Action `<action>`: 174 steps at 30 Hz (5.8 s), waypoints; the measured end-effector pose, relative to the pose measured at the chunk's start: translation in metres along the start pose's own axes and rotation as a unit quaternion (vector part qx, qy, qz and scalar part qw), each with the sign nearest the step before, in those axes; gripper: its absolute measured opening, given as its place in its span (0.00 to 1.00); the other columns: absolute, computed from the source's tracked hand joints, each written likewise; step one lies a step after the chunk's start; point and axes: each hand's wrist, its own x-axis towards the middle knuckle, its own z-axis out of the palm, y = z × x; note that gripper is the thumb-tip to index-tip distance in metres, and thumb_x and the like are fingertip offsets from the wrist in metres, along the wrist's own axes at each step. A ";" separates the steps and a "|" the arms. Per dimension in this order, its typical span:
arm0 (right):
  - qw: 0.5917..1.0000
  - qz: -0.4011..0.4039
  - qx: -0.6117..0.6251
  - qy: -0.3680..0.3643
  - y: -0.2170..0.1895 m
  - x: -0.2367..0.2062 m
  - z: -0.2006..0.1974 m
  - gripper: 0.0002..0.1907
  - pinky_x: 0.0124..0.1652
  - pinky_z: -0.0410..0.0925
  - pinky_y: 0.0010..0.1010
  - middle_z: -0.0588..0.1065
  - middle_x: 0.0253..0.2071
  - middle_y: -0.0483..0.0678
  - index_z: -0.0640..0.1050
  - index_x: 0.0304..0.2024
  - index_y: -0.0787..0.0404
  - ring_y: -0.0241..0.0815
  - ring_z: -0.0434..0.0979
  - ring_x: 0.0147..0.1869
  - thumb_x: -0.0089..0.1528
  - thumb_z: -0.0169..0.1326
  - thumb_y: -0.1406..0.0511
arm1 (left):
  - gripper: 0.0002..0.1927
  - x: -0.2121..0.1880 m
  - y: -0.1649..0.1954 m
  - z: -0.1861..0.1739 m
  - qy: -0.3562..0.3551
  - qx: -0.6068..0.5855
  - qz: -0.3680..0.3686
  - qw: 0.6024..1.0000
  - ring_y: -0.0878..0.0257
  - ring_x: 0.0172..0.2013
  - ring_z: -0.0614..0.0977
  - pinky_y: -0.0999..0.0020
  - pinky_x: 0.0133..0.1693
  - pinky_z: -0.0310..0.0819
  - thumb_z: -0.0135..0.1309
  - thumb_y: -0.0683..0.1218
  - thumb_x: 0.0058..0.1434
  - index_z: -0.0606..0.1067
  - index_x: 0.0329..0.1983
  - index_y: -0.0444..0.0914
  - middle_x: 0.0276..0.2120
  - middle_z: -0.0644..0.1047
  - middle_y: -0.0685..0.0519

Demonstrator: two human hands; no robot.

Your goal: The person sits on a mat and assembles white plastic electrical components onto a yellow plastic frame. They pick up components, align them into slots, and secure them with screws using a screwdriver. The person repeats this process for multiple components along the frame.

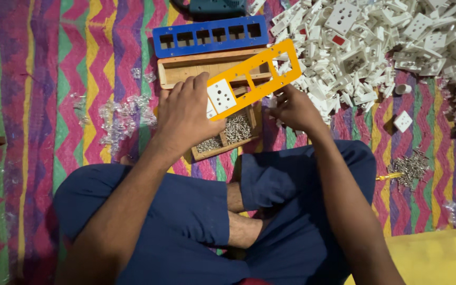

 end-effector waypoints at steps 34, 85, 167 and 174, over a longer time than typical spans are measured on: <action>0.963 0.067 0.009 0.262 0.123 0.025 -0.130 0.25 0.37 0.72 0.29 0.80 0.47 0.54 0.76 0.56 0.70 0.41 0.81 0.43 0.57 0.66 0.71 | 0.47 -0.005 0.007 0.005 0.011 0.020 0.032 0.999 0.48 0.53 0.77 0.44 0.48 0.67 0.71 0.58 0.42 0.67 0.63 0.35 0.50 0.77 0.43; 0.914 -0.222 -0.192 0.279 0.012 0.111 -0.097 0.20 0.52 0.70 0.46 0.75 0.57 0.55 0.77 0.56 0.62 0.59 0.75 0.57 0.64 0.61 0.61 | 0.48 0.007 0.029 0.022 -0.047 0.045 0.029 0.997 0.46 0.53 0.78 0.43 0.54 0.66 0.69 0.61 0.42 0.66 0.63 0.36 0.50 0.77 0.43; 0.976 -0.124 0.166 0.067 -0.053 -0.044 0.011 0.10 0.29 0.74 0.23 0.82 0.36 0.52 0.79 0.46 0.71 0.33 0.82 0.34 0.64 0.63 0.71 | 0.31 -0.006 0.015 0.029 0.006 0.015 0.037 0.999 0.48 0.43 0.81 0.35 0.44 0.67 0.68 0.49 0.40 0.71 0.46 0.33 0.39 0.77 0.45; 0.975 -0.142 0.158 0.066 -0.052 -0.042 0.013 0.09 0.29 0.73 0.22 0.81 0.36 0.50 0.78 0.45 0.70 0.32 0.81 0.34 0.66 0.62 0.70 | 0.31 -0.005 0.015 0.032 -0.007 0.003 0.032 0.999 0.46 0.43 0.81 0.36 0.42 0.68 0.68 0.49 0.39 0.71 0.45 0.33 0.39 0.77 0.44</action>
